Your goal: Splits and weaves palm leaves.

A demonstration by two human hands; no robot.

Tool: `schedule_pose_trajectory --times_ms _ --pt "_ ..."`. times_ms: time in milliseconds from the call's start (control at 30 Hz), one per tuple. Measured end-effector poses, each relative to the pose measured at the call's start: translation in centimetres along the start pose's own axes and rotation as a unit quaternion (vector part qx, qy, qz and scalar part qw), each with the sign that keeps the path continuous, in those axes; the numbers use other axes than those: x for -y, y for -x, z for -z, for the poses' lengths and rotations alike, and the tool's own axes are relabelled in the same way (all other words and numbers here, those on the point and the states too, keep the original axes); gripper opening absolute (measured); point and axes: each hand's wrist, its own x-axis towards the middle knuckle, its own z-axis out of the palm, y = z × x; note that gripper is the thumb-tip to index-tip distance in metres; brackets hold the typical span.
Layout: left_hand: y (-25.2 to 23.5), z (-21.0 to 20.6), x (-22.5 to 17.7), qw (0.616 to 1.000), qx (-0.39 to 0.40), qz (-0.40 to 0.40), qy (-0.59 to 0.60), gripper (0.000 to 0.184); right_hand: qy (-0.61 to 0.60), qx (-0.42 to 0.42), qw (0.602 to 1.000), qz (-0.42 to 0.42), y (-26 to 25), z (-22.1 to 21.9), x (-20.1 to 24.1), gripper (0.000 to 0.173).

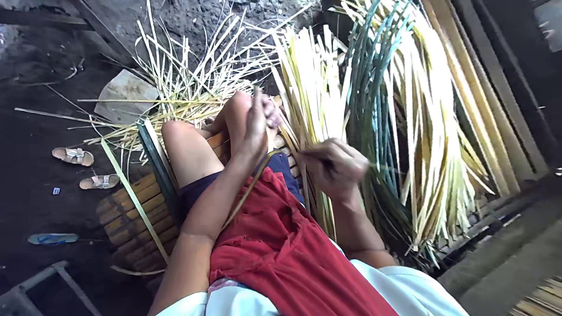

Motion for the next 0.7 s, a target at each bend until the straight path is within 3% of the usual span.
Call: schedule_pose_trajectory --times_ms 100,133,167,267,333,400,467,567,700 --pt "-1.3 3.8 -0.8 0.98 -0.175 -0.031 0.084 0.045 -0.05 -0.095 0.994 0.005 2.0 3.4 0.2 0.015" --pt "-1.1 4.2 -0.6 0.976 -0.187 -0.024 0.105 0.047 -0.032 -0.108 0.994 0.005 1.5 3.4 -0.1 0.016" --pt "-0.7 4.1 0.0 0.983 -0.15 -0.014 0.106 0.05 0.008 -0.094 0.996 0.003 0.5 2.9 -0.3 0.017" --pt "1.2 3.1 1.4 0.993 0.097 0.046 0.049 0.066 0.122 -0.074 0.99 -0.02 -2.7 0.4 -1.7 0.022" --pt "3.0 1.0 0.6 0.983 0.144 0.109 0.043 0.055 0.127 -0.09 0.986 -0.067 -3.3 0.2 -2.6 0.021" --pt "4.0 0.3 -0.6 0.986 0.134 0.1 0.024 0.036 0.055 -0.12 0.985 -0.108 -3.7 -0.1 -2.8 0.018" --pt "4.1 0.4 -0.8 0.99 0.119 0.059 -0.053 0.023 -0.03 -0.089 0.983 -0.157 -3.7 -0.8 -2.2 0.018" --pt "4.3 0.5 -0.7 0.982 0.114 0.048 -0.141 0.036 -0.071 0.009 0.982 -0.174 -2.7 -1.5 -1.9 0.02" --pt "4.0 0.2 -0.4 0.993 0.063 0.053 -0.081 0.042 -0.036 0.119 0.985 -0.12 -0.3 -3.3 -0.6 0.024"
